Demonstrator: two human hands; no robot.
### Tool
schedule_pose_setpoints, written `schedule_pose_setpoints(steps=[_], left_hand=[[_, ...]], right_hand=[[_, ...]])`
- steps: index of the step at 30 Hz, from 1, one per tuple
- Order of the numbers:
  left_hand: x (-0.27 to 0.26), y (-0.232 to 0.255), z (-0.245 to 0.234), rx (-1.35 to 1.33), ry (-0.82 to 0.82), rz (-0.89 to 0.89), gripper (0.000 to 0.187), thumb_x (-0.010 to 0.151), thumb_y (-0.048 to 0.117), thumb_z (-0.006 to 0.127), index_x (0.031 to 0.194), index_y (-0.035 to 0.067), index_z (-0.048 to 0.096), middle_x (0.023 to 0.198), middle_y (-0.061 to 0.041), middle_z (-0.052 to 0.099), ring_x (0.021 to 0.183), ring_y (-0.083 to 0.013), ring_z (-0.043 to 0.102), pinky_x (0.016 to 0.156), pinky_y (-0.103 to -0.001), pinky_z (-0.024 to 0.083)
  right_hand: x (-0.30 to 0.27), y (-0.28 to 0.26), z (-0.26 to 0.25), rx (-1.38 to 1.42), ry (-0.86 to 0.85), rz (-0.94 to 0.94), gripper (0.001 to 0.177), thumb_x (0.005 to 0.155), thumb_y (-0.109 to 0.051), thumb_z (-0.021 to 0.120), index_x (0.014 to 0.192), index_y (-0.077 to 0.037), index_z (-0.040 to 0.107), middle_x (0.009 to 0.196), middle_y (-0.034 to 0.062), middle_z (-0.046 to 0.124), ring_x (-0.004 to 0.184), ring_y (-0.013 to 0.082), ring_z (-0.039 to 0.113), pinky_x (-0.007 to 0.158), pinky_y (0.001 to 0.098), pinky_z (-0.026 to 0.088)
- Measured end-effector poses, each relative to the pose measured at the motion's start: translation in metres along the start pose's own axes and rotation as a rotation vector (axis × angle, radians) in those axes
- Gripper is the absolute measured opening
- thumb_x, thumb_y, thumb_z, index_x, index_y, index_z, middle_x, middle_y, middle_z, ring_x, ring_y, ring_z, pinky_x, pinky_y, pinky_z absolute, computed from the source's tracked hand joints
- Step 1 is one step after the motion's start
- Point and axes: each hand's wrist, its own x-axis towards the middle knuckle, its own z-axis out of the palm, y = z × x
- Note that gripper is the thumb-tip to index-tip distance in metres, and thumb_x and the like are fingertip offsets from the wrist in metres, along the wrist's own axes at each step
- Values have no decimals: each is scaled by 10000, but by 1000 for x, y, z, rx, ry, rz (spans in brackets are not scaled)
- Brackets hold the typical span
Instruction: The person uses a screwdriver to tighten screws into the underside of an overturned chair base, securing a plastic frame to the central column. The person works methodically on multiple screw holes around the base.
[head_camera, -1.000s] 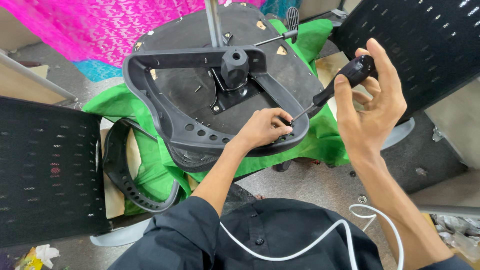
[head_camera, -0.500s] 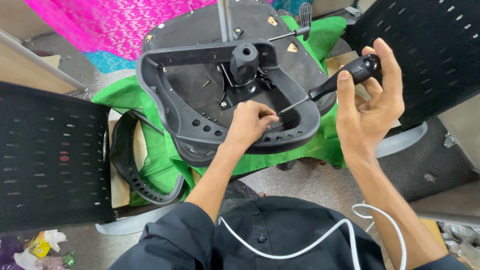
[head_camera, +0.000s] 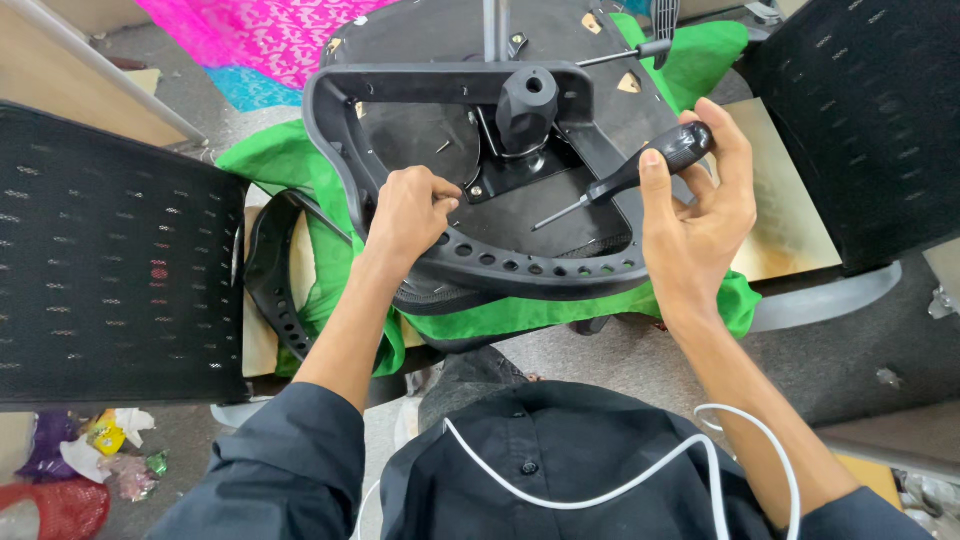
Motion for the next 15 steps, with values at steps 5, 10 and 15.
schedule_pose_setpoints(steps=[5, 10, 15], left_hand=[[5, -7, 5, 47, 6, 1, 235, 771, 53, 783, 1005, 36, 797, 880, -203, 751, 839, -359, 728, 814, -416, 562], [-6, 7, -6, -7, 155, 45, 213, 790, 0, 755, 1001, 16, 777, 898, -169, 745, 828, -313, 740, 780, -383, 574], [-46, 36, -27, -52, 538, 95, 166, 900, -83, 676, 1020, -2, 758, 960, -129, 709, 801, -258, 687, 740, -343, 547]], right_hand=[[5, 0, 0, -4, -38, -9, 518, 1111, 12, 711, 1558, -14, 451, 1510, 165, 576, 1308, 204, 667, 878, 221, 597], [14, 0, -2, 15, -77, -62, 485, 1141, 3, 741, 1524, -15, 444, 1475, 157, 566, 1284, 186, 654, 872, 209, 603], [13, 2, -6, 49, -76, -48, 539, 1131, -21, 758, 1539, -25, 405, 1441, 160, 573, 1278, 180, 651, 913, 219, 606]])
